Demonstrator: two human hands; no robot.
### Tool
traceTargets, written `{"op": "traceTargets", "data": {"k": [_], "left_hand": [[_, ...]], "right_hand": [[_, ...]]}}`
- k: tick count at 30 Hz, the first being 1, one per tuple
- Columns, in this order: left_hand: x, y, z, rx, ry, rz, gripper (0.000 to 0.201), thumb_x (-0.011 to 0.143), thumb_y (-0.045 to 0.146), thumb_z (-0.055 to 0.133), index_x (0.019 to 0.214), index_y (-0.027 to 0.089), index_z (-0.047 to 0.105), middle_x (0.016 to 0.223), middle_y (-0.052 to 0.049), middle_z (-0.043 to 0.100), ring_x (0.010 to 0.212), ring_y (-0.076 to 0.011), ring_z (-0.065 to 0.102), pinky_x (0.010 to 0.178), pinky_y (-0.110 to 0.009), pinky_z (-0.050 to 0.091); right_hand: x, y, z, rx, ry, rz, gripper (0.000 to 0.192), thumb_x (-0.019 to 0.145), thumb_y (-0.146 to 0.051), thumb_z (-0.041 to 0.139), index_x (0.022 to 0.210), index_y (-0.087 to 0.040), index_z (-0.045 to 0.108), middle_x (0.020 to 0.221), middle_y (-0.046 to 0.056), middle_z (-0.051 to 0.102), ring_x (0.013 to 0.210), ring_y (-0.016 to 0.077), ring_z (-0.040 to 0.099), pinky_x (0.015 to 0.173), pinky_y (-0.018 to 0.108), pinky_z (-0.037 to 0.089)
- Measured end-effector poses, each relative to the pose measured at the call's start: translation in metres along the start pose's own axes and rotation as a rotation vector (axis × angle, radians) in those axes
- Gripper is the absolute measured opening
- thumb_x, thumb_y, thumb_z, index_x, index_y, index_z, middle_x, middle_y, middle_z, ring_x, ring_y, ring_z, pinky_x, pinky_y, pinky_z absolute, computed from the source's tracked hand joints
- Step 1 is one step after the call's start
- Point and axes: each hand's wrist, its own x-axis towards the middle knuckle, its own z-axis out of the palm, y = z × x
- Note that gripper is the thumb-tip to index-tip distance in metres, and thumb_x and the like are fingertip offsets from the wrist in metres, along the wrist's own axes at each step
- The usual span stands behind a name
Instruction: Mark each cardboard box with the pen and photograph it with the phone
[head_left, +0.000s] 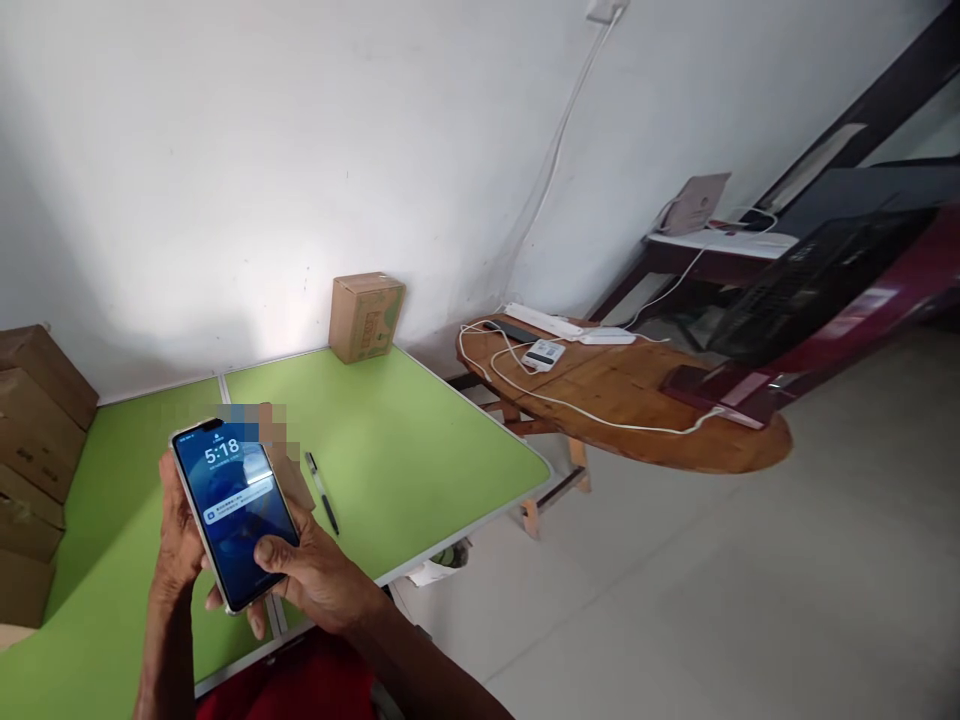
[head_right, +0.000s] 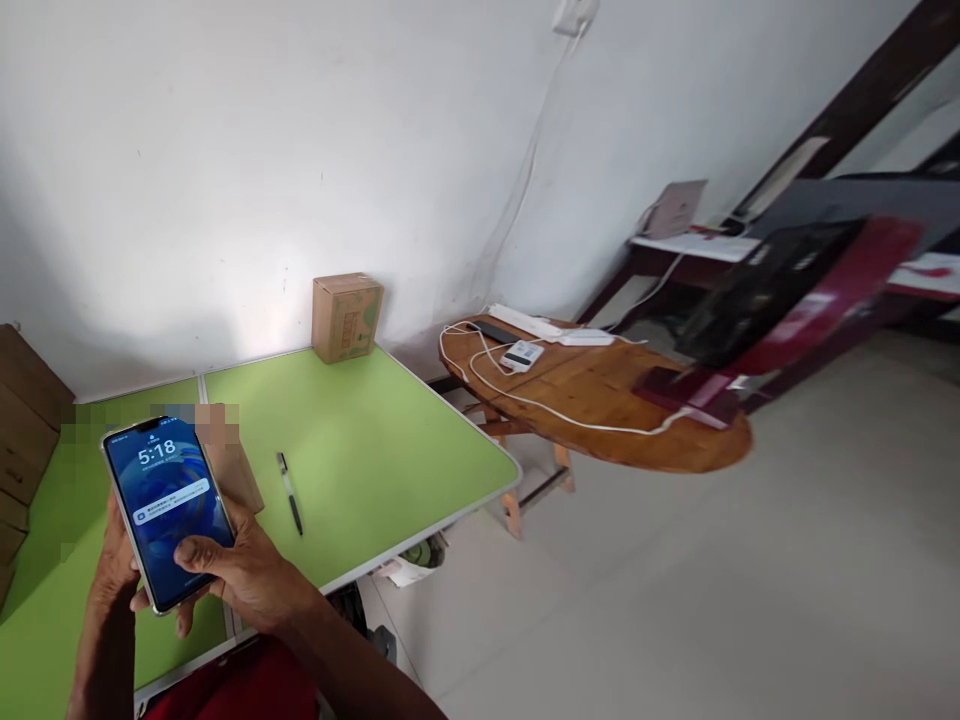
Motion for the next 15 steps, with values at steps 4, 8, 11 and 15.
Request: {"op": "traceTargets", "data": {"k": [4,8,11,15], "left_hand": [[0.005,0.017,0.004,-0.032,0.016,-0.051,0.086,0.089,0.084,0.069,0.155,0.03,0.056,0.148,-0.015,0.058,0.14,-0.0442,0.061,0.119,-0.07,0.053],[0.009,0.025,0.006,-0.086,-0.007,-0.132,0.082,0.089,0.069,0.081,0.158,0.033,0.052,0.156,-0.014,0.056,0.15,-0.0442,0.055,0.129,-0.073,0.04],[0.011,0.024,0.007,-0.115,-0.016,-0.126,0.081,0.089,0.064,0.082,0.158,0.033,0.053,0.151,-0.013,0.058,0.152,-0.0438,0.053,0.132,-0.074,0.037],[0.011,0.022,0.008,-0.11,-0.005,-0.127,0.077,0.09,0.062,0.082,0.156,0.034,0.055,0.145,-0.012,0.058,0.149,-0.0431,0.054,0.129,-0.072,0.041]], "right_hand": [[-0.01,-0.01,-0.008,-0.048,0.055,-0.038,0.071,0.082,-0.07,0.097,0.125,-0.024,0.065,0.099,0.007,0.083,0.078,0.0276,0.086,0.042,0.023,0.057],[-0.023,-0.027,-0.041,-0.138,0.312,-0.155,0.066,0.085,-0.075,0.092,0.116,-0.022,0.067,0.093,0.008,0.083,0.075,0.028,0.085,0.039,0.023,0.053],[-0.032,-0.044,-0.083,-0.277,0.633,-0.243,0.068,0.083,-0.077,0.091,0.112,-0.021,0.067,0.091,0.009,0.082,0.072,0.0267,0.084,0.04,0.023,0.053],[-0.044,-0.053,-0.139,-0.486,0.927,-0.089,0.058,0.073,-0.059,0.101,0.101,-0.018,0.071,0.082,0.006,0.078,0.067,0.0227,0.08,0.046,0.024,0.058]]}}
